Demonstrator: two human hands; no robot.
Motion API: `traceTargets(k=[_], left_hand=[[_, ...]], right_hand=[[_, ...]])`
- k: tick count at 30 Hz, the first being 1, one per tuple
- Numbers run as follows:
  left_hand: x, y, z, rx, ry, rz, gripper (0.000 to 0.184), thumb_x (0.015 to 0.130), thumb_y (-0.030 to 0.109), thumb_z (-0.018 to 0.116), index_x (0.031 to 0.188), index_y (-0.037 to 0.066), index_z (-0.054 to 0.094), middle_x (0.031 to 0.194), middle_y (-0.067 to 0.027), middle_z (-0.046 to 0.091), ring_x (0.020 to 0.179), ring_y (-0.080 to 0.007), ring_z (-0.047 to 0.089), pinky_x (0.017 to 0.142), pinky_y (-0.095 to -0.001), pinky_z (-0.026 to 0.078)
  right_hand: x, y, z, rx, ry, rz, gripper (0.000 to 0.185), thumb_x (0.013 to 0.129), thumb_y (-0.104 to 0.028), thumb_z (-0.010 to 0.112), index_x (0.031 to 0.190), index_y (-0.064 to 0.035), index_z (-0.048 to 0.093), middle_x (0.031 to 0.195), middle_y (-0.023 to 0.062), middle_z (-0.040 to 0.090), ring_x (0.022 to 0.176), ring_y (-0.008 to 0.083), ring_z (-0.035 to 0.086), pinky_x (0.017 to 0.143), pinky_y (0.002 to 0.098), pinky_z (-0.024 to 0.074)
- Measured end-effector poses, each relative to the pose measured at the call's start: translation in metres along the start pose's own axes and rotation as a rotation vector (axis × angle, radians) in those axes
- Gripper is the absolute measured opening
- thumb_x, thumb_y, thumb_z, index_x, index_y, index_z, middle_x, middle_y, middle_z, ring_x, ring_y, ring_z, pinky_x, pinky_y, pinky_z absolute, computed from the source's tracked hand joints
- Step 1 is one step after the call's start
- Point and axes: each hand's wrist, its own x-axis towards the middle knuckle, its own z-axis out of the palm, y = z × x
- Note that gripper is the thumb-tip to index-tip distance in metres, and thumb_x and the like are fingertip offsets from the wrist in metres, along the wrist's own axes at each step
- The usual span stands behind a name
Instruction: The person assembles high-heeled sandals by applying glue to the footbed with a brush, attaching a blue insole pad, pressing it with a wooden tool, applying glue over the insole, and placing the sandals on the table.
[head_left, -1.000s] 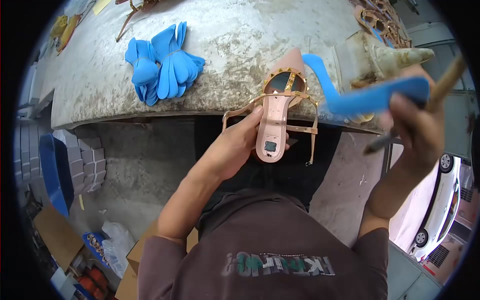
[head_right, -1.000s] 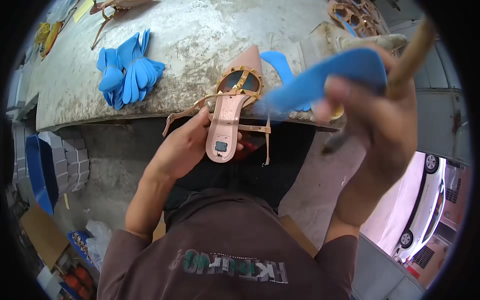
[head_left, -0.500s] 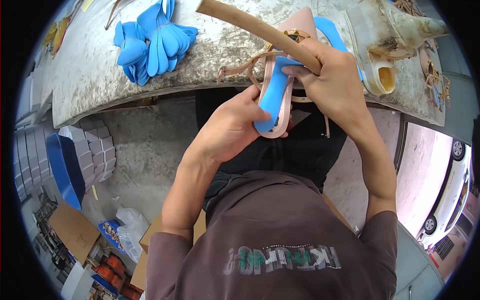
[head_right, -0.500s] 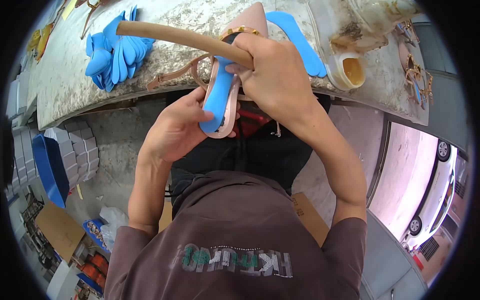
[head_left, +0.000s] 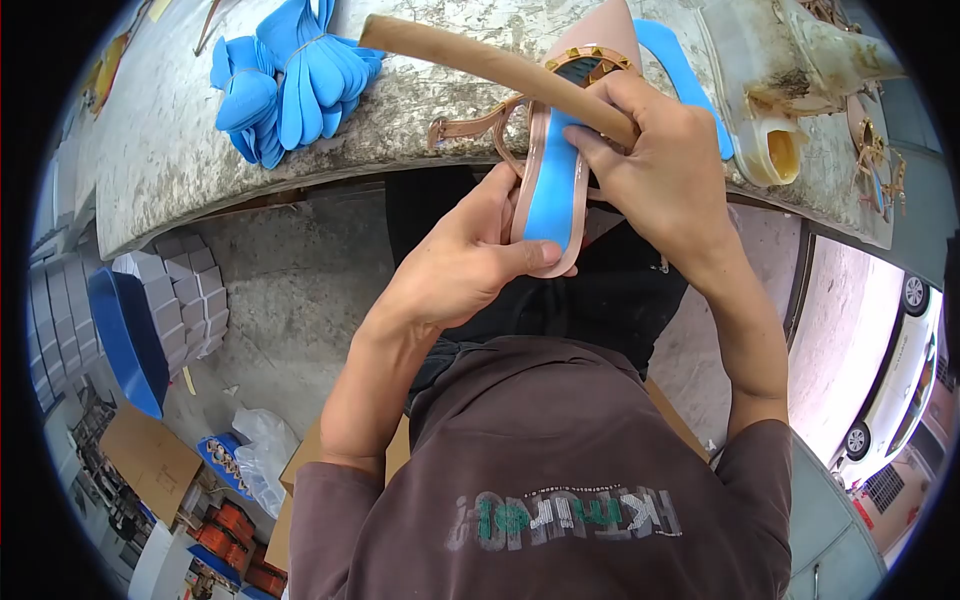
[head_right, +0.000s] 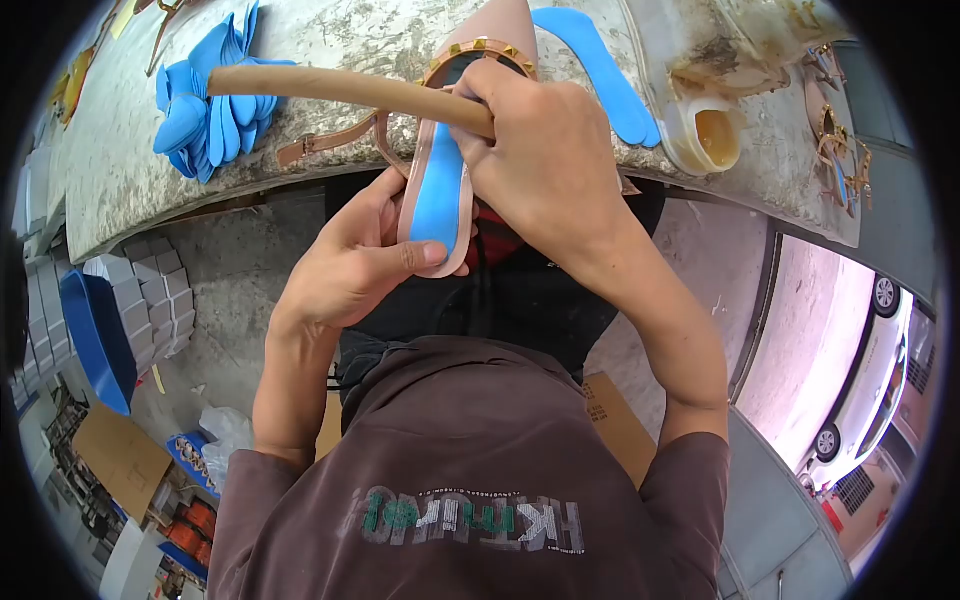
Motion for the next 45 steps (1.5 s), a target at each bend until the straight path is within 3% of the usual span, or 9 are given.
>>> traceTargets(k=[6,13,26,36,39,40,41,42,45], left_hand=[[0.001,-0.003,0.000,0.115,0.015,0.027,0.058,0.084,-0.006,0.061,0.135,-0.003,0.034,0.112,-0.0104,0.056,0.101,-0.0184,0.059,0.087,-0.0344,0.053],[-0.001,0.002,0.004,0.093,0.038,-0.021,0.055,0.085,-0.008,0.057,0.134,-0.001,0.035,0.109,-0.0088,0.057,0.094,-0.0150,0.060,0.081,-0.0293,0.052],[-0.002,0.008,0.010,0.091,0.010,-0.005,0.065,0.086,-0.006,0.059,0.142,-0.006,0.024,0.119,-0.0126,0.055,0.101,-0.0183,0.061,0.087,-0.0337,0.053],[-0.003,0.010,0.018,-0.029,-0.007,0.040,0.065,0.088,-0.003,0.057,0.144,-0.006,0.023,0.122,-0.0129,0.056,0.106,-0.0190,0.060,0.092,-0.0337,0.051],[-0.003,0.023,0.020,-0.181,0.099,0.001,0.050,0.094,0.008,0.052,0.138,-0.009,0.036,0.118,-0.0147,0.060,0.107,-0.0200,0.061,0.094,-0.0342,0.049],[0.003,0.021,0.008,-0.047,0.010,-0.007,0.047,0.099,0.024,0.044,0.130,-0.011,0.047,0.112,-0.0180,0.064,0.106,-0.0228,0.063,0.095,-0.0349,0.047],[0.003,0.027,0.006,-0.091,-0.028,0.012,0.050,0.099,0.029,0.041,0.128,-0.011,0.048,0.111,-0.0201,0.065,0.104,-0.0256,0.064,0.095,-0.0357,0.048],[0.004,0.033,0.005,-0.134,-0.065,0.029,0.053,0.100,0.034,0.038,0.126,-0.011,0.049,0.109,-0.0223,0.066,0.102,-0.0284,0.065,0.094,-0.0365,0.048],[0.017,0.037,-0.002,-0.141,-0.091,0.018,0.057,0.100,0.038,0.037,0.122,-0.012,0.052,0.102,-0.0267,0.067,0.087,-0.0346,0.069,0.086,-0.0408,0.055]], right_hand=[[-0.020,-0.016,-0.013,-0.144,0.236,-0.139,0.024,0.076,-0.004,0.076,0.098,-0.0016,0.066,0.087,0.0135,0.067,0.065,0.0237,0.064,0.058,0.0338,0.0498],[-0.026,-0.010,-0.005,-0.215,-0.306,-0.024,0.022,0.082,-0.011,0.065,0.100,0.0018,0.066,0.105,0.0173,0.067,0.086,0.0365,0.065,0.075,0.0421,0.0529],[-0.017,-0.017,0.003,-0.322,-0.172,-0.046,0.012,0.074,-0.012,0.064,0.076,-0.0019,0.070,0.067,0.0155,0.066,0.064,0.0316,0.068,0.060,0.0401,0.0542],[-0.001,-0.029,-0.011,-0.271,-0.289,0.153,0.015,0.071,-0.009,0.061,0.078,0.0023,0.068,0.073,0.0206,0.066,0.073,0.0360,0.066,0.069,0.0440,0.0526],[-0.013,-0.032,-0.064,0.221,-0.162,0.072,0.019,0.071,-0.006,0.056,0.083,0.0010,0.070,0.070,0.0113,0.067,0.063,0.0256,0.065,0.057,0.0360,0.0484],[-0.030,-0.027,-0.090,0.224,0.010,0.178,0.026,0.082,-0.007,0.050,0.097,0.0019,0.070,0.072,0.0071,0.066,0.058,0.0172,0.058,0.055,0.0325,0.0457],[-0.051,-0.019,-0.112,0.602,0.238,0.182,0.038,0.099,-0.023,0.040,0.106,0.0031,0.067,0.079,0.0070,0.066,0.060,0.0138,0.057,0.057,0.0292,0.0459],[-0.059,-0.005,-0.129,0.396,0.489,0.129,0.064,0.103,-0.049,0.028,0.105,0.0037,0.064,0.083,0.0107,0.065,0.060,0.0127,0.058,0.055,0.0239,0.0449],[-0.101,0.028,-0.173,0.214,0.573,0.305,0.077,0.098,-0.064,0.028,0.099,0.0039,0.064,0.078,0.0104,0.065,0.061,0.0129,0.060,0.056,0.0218,0.0460]])
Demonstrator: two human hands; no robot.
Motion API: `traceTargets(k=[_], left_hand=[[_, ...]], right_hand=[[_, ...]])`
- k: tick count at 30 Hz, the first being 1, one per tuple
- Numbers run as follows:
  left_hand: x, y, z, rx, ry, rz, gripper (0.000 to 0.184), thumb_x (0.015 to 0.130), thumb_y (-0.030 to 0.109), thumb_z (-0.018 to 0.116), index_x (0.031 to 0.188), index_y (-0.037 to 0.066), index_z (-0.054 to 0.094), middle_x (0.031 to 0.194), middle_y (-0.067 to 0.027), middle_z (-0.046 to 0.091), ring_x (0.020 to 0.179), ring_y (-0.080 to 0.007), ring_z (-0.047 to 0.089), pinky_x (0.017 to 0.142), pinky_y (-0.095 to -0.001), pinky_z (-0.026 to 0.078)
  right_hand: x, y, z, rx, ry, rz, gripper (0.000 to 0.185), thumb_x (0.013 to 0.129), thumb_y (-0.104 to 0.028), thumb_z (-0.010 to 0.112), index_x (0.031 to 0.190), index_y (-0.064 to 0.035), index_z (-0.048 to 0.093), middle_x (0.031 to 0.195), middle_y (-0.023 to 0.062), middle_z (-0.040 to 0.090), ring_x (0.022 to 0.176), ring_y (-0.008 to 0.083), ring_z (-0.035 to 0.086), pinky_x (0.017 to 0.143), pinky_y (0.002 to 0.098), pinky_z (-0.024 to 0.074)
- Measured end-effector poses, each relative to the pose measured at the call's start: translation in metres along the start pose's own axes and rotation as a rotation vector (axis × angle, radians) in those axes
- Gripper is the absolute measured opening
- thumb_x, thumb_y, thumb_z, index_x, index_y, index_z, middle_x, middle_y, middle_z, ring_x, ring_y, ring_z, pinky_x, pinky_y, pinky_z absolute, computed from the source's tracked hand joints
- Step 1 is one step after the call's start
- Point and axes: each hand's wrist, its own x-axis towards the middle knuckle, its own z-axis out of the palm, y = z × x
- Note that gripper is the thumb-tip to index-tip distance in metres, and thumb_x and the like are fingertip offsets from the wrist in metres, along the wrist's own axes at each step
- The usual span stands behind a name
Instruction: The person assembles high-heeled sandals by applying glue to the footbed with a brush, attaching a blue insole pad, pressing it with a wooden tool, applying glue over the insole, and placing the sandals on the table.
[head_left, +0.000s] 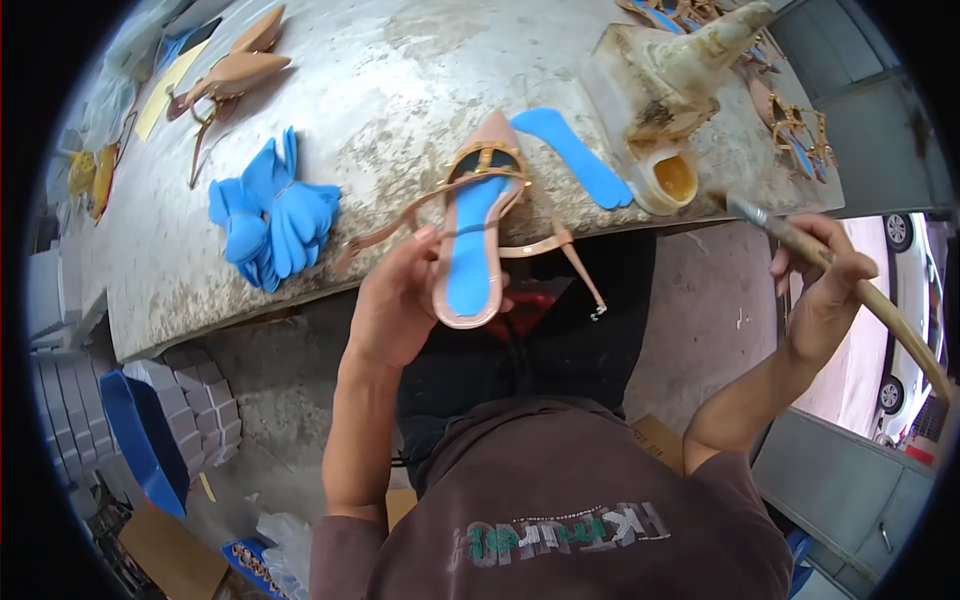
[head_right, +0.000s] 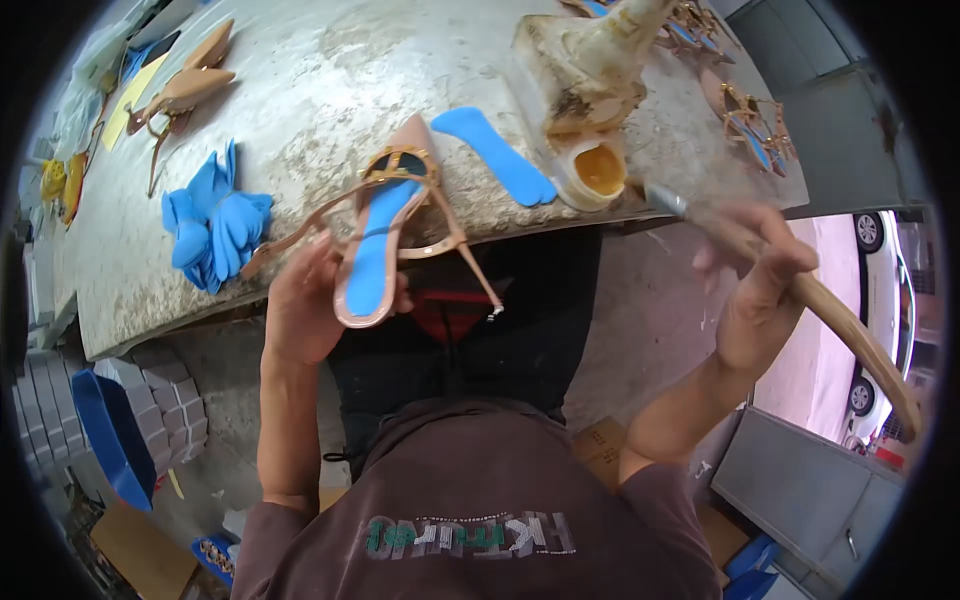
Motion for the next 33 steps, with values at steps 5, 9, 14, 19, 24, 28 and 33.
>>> traceTargets(k=[5,9,14,19,24,28,33], left_hand=[[0.020,-0.010,0.011,0.055,0.094,0.058,0.072,0.098,0.059,0.035,0.123,-0.007,0.051,0.087,-0.0228,0.066,0.067,-0.0315,0.069,0.060,-0.0338,0.058],[0.024,-0.016,0.017,0.066,0.127,0.098,0.074,0.098,0.061,0.034,0.126,-0.006,0.047,0.089,-0.0228,0.066,0.065,-0.0297,0.068,0.057,-0.0317,0.057],[0.024,-0.029,0.022,0.138,0.146,0.201,0.079,0.096,0.066,0.030,0.135,-0.003,0.036,0.085,-0.0219,0.064,0.056,-0.0263,0.065,0.047,-0.0321,0.055],[0.022,-0.053,0.020,0.070,0.447,0.316,0.094,0.090,0.076,0.027,0.146,0.000,0.030,0.089,-0.0177,0.064,0.055,-0.0199,0.061,0.038,-0.0285,0.050],[0.027,-0.050,0.029,0.172,0.417,0.334,0.096,0.090,0.077,0.027,0.144,-0.002,0.032,0.108,-0.0117,0.064,0.080,-0.0192,0.064,0.069,-0.0300,0.054],[0.025,-0.031,0.056,0.201,0.324,0.216,0.100,0.087,0.080,0.026,0.145,-0.001,0.031,0.139,-0.0096,0.048,0.122,-0.0174,0.048,0.104,-0.0296,0.038],[0.028,-0.035,0.053,0.048,0.417,0.267,0.090,0.088,0.079,0.023,0.131,0.003,0.047,0.087,-0.0026,0.062,0.076,-0.0096,0.060,0.065,-0.0245,0.050]], right_hand=[[0.024,0.037,0.028,-0.107,-0.128,0.318,0.032,0.098,-0.022,0.055,0.088,0.0051,0.068,0.073,0.0104,0.066,0.062,0.0151,0.062,0.057,0.0254,0.0491],[0.013,0.019,-0.015,0.067,0.018,0.097,0.030,0.097,-0.018,0.053,0.094,0.0075,0.069,0.080,0.0144,0.067,0.066,0.0178,0.064,0.063,0.0277,0.0530],[0.030,0.015,-0.013,-0.111,-0.216,0.316,0.027,0.092,-0.014,0.057,0.084,0.0094,0.068,0.074,0.0154,0.068,0.066,0.0179,0.066,0.063,0.0283,0.0539],[0.037,0.095,-0.048,0.273,0.217,0.318,0.022,0.096,-0.020,0.053,0.093,-0.0021,0.064,0.072,0.0079,0.062,0.059,0.0137,0.052,0.054,0.0248,0.0424],[-0.011,0.055,-0.018,1.012,0.068,0.117,0.014,0.098,-0.014,0.050,0.094,-0.0005,0.054,0.094,0.0124,0.054,0.060,0.0148,0.050,0.052,0.0259,0.0397],[-0.037,-0.014,0.061,0.161,-0.204,-0.348,0.018,0.079,-0.008,0.076,0.090,-0.0013,0.062,0.079,0.0086,0.069,0.064,0.0153,0.067,0.053,0.0228,0.0516],[-0.022,0.002,0.176,0.029,-0.114,-0.403,0.004,0.086,0.000,0.065,0.082,0.0015,0.064,0.076,0.0096,0.067,0.058,0.0141,0.060,0.054,0.0283,0.0484]])
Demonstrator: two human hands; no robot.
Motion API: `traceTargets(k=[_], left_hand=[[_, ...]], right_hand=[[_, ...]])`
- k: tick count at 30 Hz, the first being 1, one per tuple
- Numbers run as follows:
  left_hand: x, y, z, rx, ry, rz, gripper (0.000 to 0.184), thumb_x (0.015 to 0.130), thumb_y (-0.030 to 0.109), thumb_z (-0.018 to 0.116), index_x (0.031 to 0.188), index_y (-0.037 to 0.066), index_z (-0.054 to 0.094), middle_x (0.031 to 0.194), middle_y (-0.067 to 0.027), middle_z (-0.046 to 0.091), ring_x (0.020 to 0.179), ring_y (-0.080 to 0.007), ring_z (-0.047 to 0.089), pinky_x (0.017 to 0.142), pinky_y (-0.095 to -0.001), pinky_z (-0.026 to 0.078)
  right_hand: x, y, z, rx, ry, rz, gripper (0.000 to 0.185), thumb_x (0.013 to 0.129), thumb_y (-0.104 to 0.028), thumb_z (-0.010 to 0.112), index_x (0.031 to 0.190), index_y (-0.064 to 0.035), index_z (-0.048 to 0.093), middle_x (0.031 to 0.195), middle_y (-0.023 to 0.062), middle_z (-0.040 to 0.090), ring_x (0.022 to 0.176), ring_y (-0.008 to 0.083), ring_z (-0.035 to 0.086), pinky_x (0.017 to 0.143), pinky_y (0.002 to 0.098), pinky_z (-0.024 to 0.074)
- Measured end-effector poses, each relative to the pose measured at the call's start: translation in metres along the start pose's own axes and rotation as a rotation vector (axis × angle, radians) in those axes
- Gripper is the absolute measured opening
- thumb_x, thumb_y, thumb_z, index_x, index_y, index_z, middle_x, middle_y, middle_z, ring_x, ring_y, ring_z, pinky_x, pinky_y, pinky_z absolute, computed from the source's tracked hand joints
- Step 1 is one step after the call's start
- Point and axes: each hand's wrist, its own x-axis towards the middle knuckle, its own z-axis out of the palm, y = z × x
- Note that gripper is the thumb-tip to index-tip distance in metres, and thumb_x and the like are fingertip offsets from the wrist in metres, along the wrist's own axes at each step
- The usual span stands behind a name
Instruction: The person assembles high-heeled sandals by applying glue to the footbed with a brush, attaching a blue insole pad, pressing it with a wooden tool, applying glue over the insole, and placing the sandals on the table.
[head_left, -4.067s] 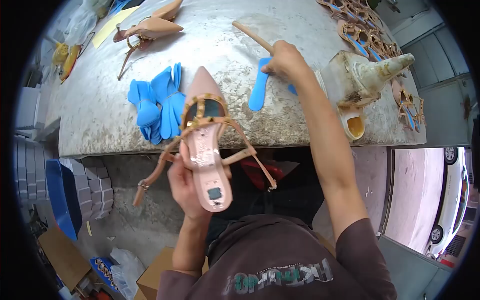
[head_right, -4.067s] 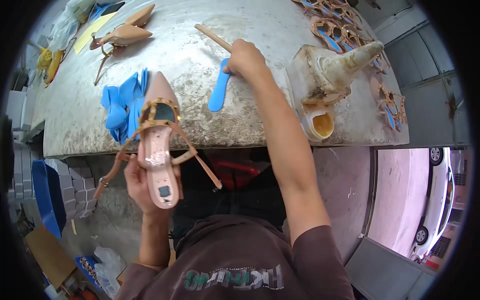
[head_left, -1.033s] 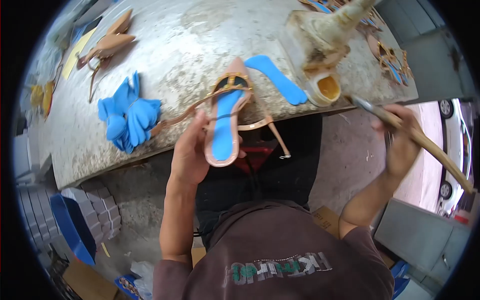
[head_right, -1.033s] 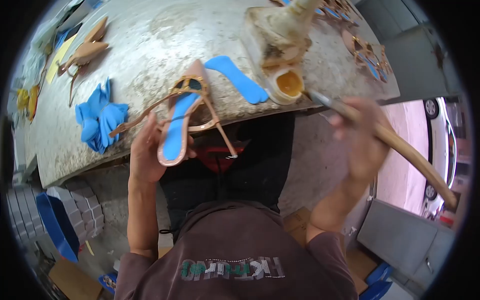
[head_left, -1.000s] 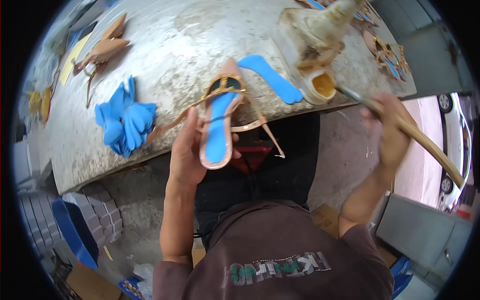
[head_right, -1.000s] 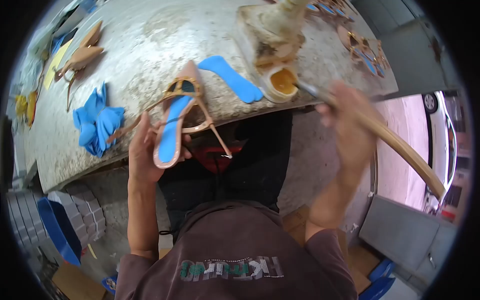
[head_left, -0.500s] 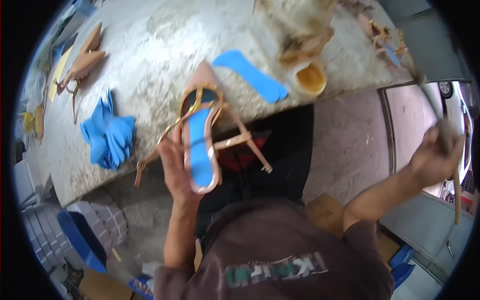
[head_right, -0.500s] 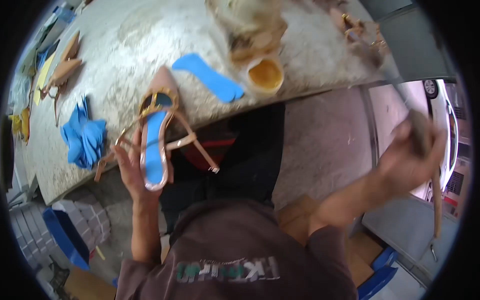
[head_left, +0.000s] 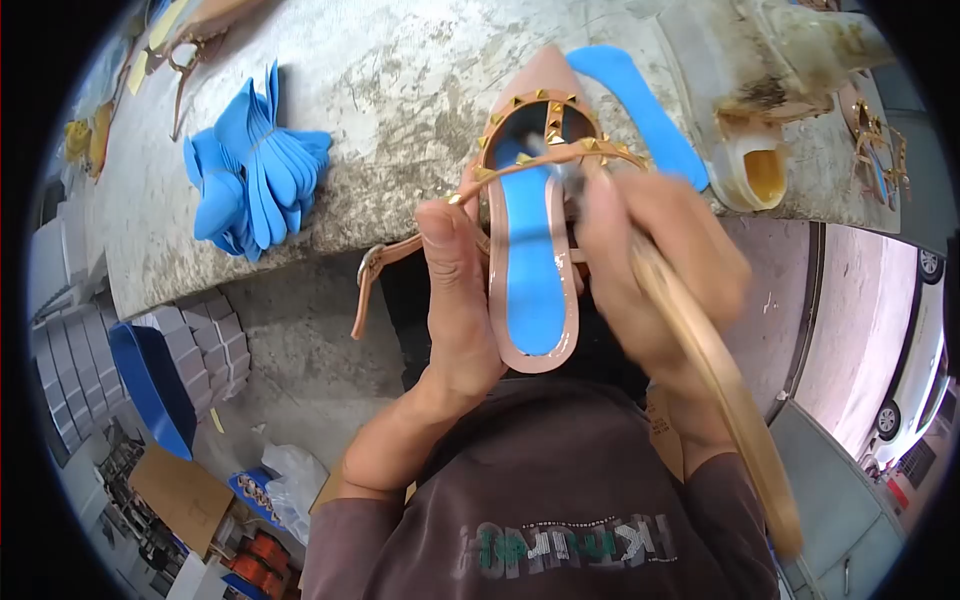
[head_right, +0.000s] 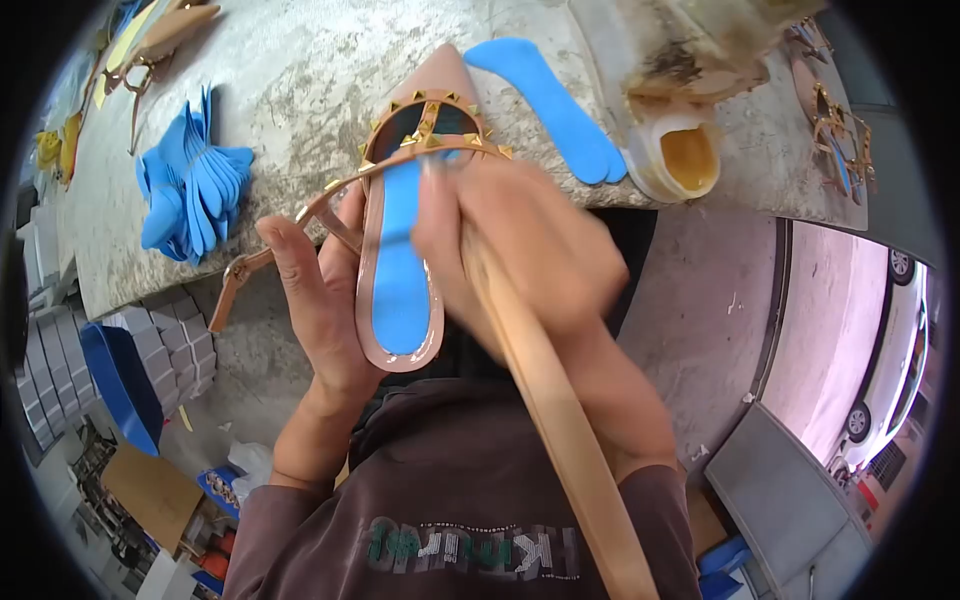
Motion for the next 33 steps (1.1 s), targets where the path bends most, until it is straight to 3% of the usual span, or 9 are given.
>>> traceTargets(k=[5,11,15,16,19,24,28,29,33], left_hand=[[0.001,0.002,-0.020,0.037,-0.063,-0.079,0.096,0.084,0.084,0.022,0.124,0.002,0.055,0.085,-0.0001,0.061,0.074,-0.0083,0.057,0.063,-0.0229,0.047],[0.010,-0.002,-0.029,0.036,-0.109,0.015,0.106,0.082,0.086,0.018,0.145,0.002,0.033,0.122,-0.0050,0.055,0.104,-0.0109,0.054,0.086,-0.0271,0.046],[0.013,0.007,-0.047,0.108,-0.289,-0.066,0.109,0.082,0.086,0.015,0.149,0.001,0.025,0.131,-0.0060,0.049,0.114,-0.0123,0.049,0.095,-0.0276,0.042],[0.011,0.006,-0.040,0.113,-0.168,-0.047,0.122,0.075,0.092,0.016,0.150,-0.005,0.021,0.147,-0.0141,0.041,0.133,-0.0210,0.042,0.109,-0.0319,0.035],[0.008,0.007,-0.039,0.205,-0.132,-0.026,0.120,0.077,0.090,0.013,0.149,-0.004,0.023,0.148,-0.0129,0.040,0.134,-0.0203,0.040,0.112,-0.0301,0.030],[0.002,-0.008,-0.015,0.124,-0.041,0.030,0.120,0.076,0.090,0.009,0.150,-0.004,0.021,0.151,-0.0127,0.036,0.136,-0.0213,0.036,0.113,-0.0326,0.027],[0.001,-0.016,-0.024,0.268,-0.197,0.200,0.119,0.076,0.088,0.014,0.152,-0.003,0.005,0.148,-0.0128,0.036,0.132,-0.0212,0.039,0.110,-0.0340,0.032],[0.002,-0.018,-0.030,0.240,-0.314,0.236,0.117,0.079,0.084,0.023,0.151,-0.003,-0.005,0.144,-0.0127,0.038,0.126,-0.0211,0.044,0.105,-0.0344,0.038],[0.007,-0.019,-0.037,0.297,-0.202,0.194,0.118,0.077,0.087,0.011,0.152,-0.002,-0.006,0.145,-0.0133,0.039,0.127,-0.0210,0.044,0.104,-0.0329,0.039]], right_hand=[[-0.005,0.001,0.005,0.230,-0.014,0.169,0.008,0.087,0.001,0.066,0.080,0.0044,0.066,0.075,0.0093,0.067,0.057,0.0104,0.058,0.053,0.0237,0.0461],[0.003,-0.011,-0.004,0.243,-0.078,0.363,0.012,0.088,-0.002,0.066,0.078,0.0042,0.065,0.074,0.0099,0.066,0.055,0.0098,0.058,0.050,0.0225,0.0457],[-0.003,-0.014,-0.030,0.267,-0.200,0.185,0.015,0.093,-0.008,0.059,0.084,0.0043,0.063,0.072,0.0144,0.064,0.052,0.0135,0.058,0.046,0.0228,0.0451],[-0.010,-0.028,-0.034,0.298,-0.203,0.260,0.019,0.094,-0.010,0.054,0.085,0.0060,0.061,0.071,0.0183,0.063,0.049,0.0156,0.058,0.045,0.0242,0.0457],[-0.012,-0.044,-0.055,0.200,-0.334,0.171,0.022,0.093,-0.006,0.049,0.079,0.0084,0.057,0.071,0.0194,0.063,0.049,0.0161,0.058,0.043,0.0279,0.0474],[-0.010,-0.002,0.011,-0.157,0.007,-0.068,0.010,0.090,-0.003,0.059,0.086,0.0035,0.066,0.072,0.0132,0.065,0.054,0.0166,0.059,0.050,0.0271,0.0476],[-0.016,-0.015,0.006,-0.152,0.026,0.018,0.008,0.088,0.001,0.061,0.082,0.0029,0.065,0.071,0.0106,0.065,0.052,0.0150,0.058,0.049,0.0255,0.0454],[-0.015,-0.025,-0.002,-0.065,-0.023,0.144,0.009,0.090,0.000,0.058,0.084,0.0027,0.065,0.070,0.0116,0.064,0.050,0.0143,0.056,0.048,0.0257,0.0448],[-0.020,-0.041,-0.054,0.443,-0.197,0.347,0.024,0.097,-0.007,0.041,0.084,0.0050,0.058,0.064,0.0201,0.060,0.042,0.0111,0.051,0.037,0.0247,0.0403]])
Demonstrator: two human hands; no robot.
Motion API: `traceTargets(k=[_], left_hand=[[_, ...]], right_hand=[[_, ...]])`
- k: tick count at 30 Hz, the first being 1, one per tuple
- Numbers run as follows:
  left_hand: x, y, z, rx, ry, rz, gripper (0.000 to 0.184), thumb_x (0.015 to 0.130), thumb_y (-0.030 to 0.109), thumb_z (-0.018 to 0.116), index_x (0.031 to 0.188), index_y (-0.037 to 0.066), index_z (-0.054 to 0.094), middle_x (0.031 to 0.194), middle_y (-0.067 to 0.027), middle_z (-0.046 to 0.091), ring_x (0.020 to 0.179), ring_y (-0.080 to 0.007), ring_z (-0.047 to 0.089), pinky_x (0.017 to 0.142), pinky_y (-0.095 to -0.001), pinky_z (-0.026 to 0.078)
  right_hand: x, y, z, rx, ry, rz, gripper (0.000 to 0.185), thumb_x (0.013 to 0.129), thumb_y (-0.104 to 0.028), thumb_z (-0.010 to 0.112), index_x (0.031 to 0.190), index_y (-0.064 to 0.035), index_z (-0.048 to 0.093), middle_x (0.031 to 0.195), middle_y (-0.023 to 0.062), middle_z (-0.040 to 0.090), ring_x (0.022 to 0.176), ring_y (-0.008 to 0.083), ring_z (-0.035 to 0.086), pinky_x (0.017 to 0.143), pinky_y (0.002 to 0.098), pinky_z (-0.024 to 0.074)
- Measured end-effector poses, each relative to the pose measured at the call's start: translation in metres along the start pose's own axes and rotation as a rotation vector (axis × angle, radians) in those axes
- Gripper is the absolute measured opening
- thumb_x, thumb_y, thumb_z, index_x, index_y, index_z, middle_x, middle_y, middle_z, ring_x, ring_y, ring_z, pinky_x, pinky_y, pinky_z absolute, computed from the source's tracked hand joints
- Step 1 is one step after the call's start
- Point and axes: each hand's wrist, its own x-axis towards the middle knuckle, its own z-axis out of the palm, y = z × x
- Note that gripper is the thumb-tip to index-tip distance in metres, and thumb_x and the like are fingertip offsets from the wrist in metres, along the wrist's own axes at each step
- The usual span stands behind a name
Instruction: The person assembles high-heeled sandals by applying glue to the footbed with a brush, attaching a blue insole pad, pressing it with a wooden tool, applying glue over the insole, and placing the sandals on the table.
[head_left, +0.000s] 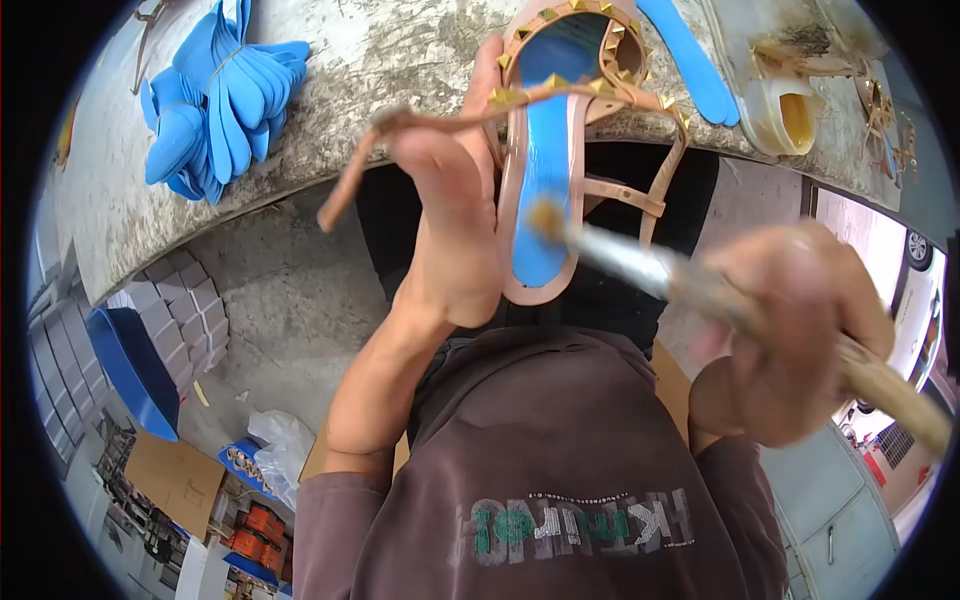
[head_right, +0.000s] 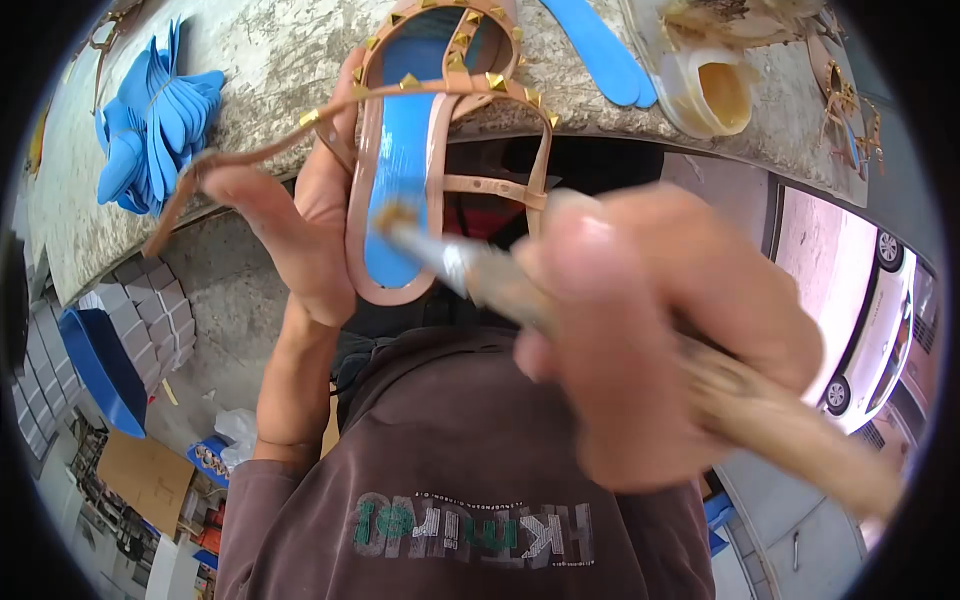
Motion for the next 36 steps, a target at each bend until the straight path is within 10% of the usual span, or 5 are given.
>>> traceTargets(k=[4,11,17,26,36], left_hand=[[0.009,0.004,-0.018,-0.827,-0.276,-0.086,0.124,0.072,0.093,0.012,0.150,-0.003,0.022,0.148,-0.0108,0.040,0.135,-0.0197,0.039,0.112,-0.0302,0.030],[0.004,0.016,-0.009,0.030,-0.124,-0.122,0.120,0.073,0.092,0.005,0.153,0.002,0.003,0.138,-0.0133,0.044,0.096,-0.0176,0.059,0.077,-0.0290,0.051],[0.002,0.006,-0.005,-0.027,0.130,-0.092,0.120,0.076,0.091,0.008,0.148,-0.004,0.028,0.133,-0.0094,0.051,0.115,-0.0151,0.050,0.099,-0.0258,0.039],[0.002,-0.010,0.102,-0.428,0.034,-0.094,0.094,0.097,0.041,0.055,0.147,0.033,-0.024,0.128,-0.0192,0.051,0.098,-0.0324,0.063,0.087,-0.0473,0.054],[-0.001,0.003,0.197,0.367,-0.776,0.679,0.121,0.081,0.052,0.071,0.148,-0.009,-0.009,0.153,-0.0343,0.010,0.145,-0.0456,0.012,0.117,-0.0480,0.009]], right_hand=[[0.022,0.003,-0.003,0.023,-0.059,0.115,0.025,0.096,-0.005,0.041,0.103,0.0065,0.062,0.067,0.0175,0.059,0.040,0.0100,0.045,0.037,0.0225,0.0366],[0.033,-0.015,0.008,-0.154,0.020,0.376,0.020,0.095,-0.008,0.054,0.104,0.0041,0.066,0.063,0.0144,0.059,0.042,0.0115,0.048,0.040,0.0225,0.0369],[0.023,0.008,-0.063,-0.095,0.173,-0.359,0.030,0.096,-0.017,0.055,0.099,0.0122,0.059,0.079,0.0180,0.062,0.057,0.0163,0.055,0.052,0.0261,0.0429],[-0.051,-0.029,-0.062,-0.307,0.141,0.197,0.070,0.064,-0.007,0.089,0.125,0.0042,0.057,0.104,0.0136,0.067,0.081,0.0126,0.066,0.067,0.0233,0.0516],[-0.037,-0.002,-0.201,-0.369,0.701,0.120,0.049,0.074,-0.015,0.080,0.112,0.0105,0.063,0.087,0.0082,0.067,0.075,0.0104,0.061,0.064,0.0255,0.0490]])
